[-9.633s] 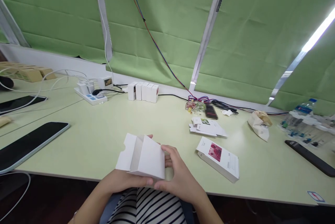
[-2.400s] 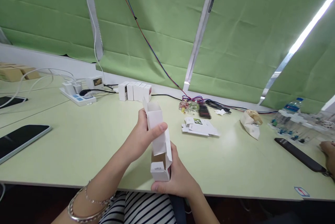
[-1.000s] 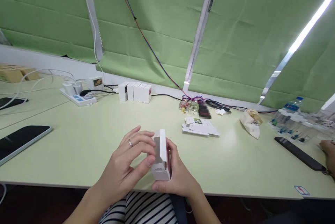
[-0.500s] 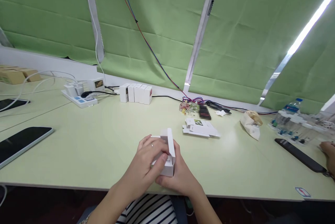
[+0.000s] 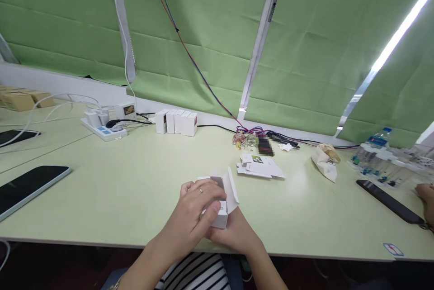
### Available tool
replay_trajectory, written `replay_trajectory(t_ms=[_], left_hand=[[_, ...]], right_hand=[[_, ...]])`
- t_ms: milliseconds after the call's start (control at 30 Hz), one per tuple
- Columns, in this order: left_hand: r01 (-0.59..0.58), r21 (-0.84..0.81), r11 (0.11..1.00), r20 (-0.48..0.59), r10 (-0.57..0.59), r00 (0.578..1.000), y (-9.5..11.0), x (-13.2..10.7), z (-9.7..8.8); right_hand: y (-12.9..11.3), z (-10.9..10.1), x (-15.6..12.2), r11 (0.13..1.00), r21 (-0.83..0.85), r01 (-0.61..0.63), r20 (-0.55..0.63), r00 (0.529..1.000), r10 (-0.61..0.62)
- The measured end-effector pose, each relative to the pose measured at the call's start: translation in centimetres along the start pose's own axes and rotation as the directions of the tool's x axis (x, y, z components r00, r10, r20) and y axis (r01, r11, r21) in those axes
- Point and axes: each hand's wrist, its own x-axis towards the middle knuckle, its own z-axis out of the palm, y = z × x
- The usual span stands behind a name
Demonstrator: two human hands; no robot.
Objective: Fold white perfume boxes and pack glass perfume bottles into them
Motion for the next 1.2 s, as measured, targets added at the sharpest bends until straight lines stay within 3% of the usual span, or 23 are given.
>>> replay_trajectory(t_ms=[333, 467, 567, 767, 1000, 1200], left_hand=[[0.032, 0.010, 0.999, 0.002, -0.032, 0.999, -0.1, -0.2, 0.0], [0.034, 0.061, 0.998, 0.063, -0.038, 0.997, -0.5, -0.3, -0.3], [-0.028, 0.075, 0.997, 0.147, 0.017, 0.989, -0.9, -0.6, -1.0], [-0.069, -0.088, 0.994, 0.182, 0.084, 0.980, -0.7, -1.2, -2.1], [0.100, 0.111, 0.989, 0.070, -0.108, 0.992, 0.2, 1.6, -2.9], [0.123, 0.175, 0.977, 0.307, -0.173, 0.936, -0.3, 1.7, -2.7]], right_hand=[[0.0, -0.2, -0.1, 1.000, -0.026, -0.001, -0.005, 1.000, 0.001], [-0.2, -0.1, -0.1, 1.000, -0.007, -0.014, -0.005, 1.000, 0.014], [-0.3, 0.0, 0.0, 1.000, 0.010, 0.014, -0.005, 1.000, -0.013], [-0.3, 0.1, 0.2, 0.999, -0.020, -0.043, -0.036, 0.998, 0.042], [0.0, -0.2, -0.2, 0.990, -0.092, -0.109, -0.069, 0.992, 0.103], [0.5, -0.2, -0.3, 0.982, -0.112, -0.153, -0.030, 0.988, 0.150]])
